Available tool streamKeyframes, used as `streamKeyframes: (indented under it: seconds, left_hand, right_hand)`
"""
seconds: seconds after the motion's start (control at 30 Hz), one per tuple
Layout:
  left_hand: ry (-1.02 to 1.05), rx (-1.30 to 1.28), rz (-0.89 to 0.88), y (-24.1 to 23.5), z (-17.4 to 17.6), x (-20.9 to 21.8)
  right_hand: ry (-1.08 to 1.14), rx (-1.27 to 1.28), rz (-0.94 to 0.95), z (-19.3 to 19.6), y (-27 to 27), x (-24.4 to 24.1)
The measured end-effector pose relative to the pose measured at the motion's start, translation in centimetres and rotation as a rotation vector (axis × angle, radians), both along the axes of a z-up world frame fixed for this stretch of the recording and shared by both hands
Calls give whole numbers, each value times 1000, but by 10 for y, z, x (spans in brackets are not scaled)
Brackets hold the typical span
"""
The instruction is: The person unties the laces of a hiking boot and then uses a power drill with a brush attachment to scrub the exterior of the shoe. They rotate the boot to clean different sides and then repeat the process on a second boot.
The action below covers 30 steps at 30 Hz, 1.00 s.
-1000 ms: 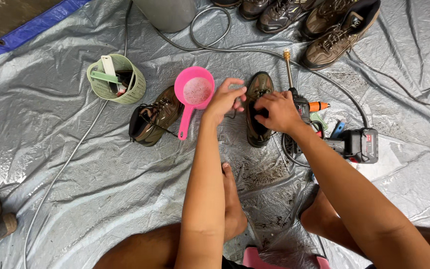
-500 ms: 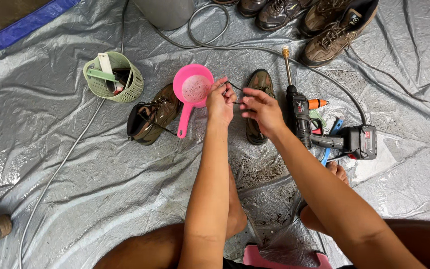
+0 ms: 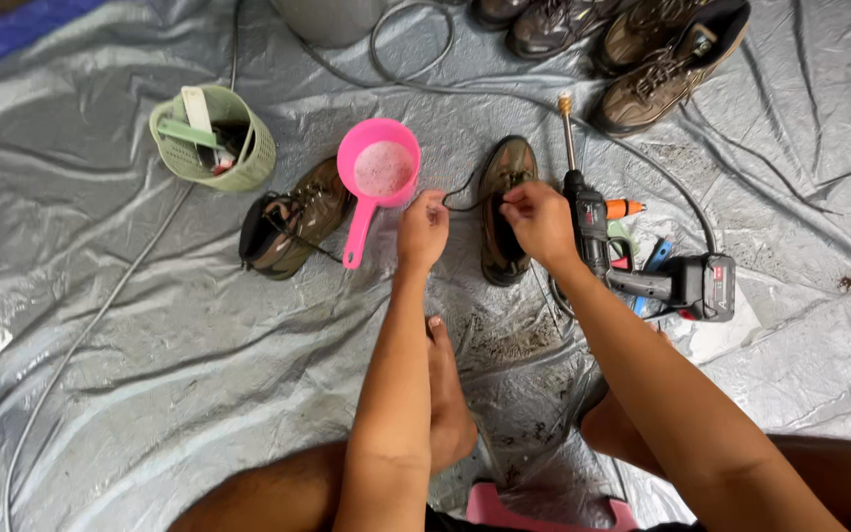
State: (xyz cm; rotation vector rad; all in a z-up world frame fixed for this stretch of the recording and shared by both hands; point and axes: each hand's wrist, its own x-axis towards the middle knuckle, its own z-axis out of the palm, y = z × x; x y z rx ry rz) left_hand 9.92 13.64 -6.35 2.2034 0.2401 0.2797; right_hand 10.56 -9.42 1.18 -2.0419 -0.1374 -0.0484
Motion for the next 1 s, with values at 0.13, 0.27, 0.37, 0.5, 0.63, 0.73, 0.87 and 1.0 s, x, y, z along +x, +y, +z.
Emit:
streamKeyframes:
  seconds: [0.13,0.27,0.37,0.5,0.63,0.73,0.87,1.0]
  left_hand:
    - [182,160,-115,-2,-21,3]
    - [345,306,-234,-22,-27,37]
    - [420,346,-226,-34,-36,81]
    - [521,471,-296,-48,-81,116]
    - [542,608,-397,-44,-117,123]
    - [496,459,-282,-49,-50,78]
    - [45,-254,-78,-47,-28,36]
    - [84,-318,-28,-52,-11,7]
  right_hand:
    - [-310,-398,204,11,5,-37]
    - [-318,-492,204,-17,0,-54]
    - [-292,-437,238,-11,-2,-45]
    - [-249,-385,261,-12,-3,-41]
    - [-232,-339,233,-20,-9,-35]
    - [-265,-467,154,-37,-12,-24]
    - [-74,-557,48,-23,16,0]
    - [46,-638,-38,-47,26,13]
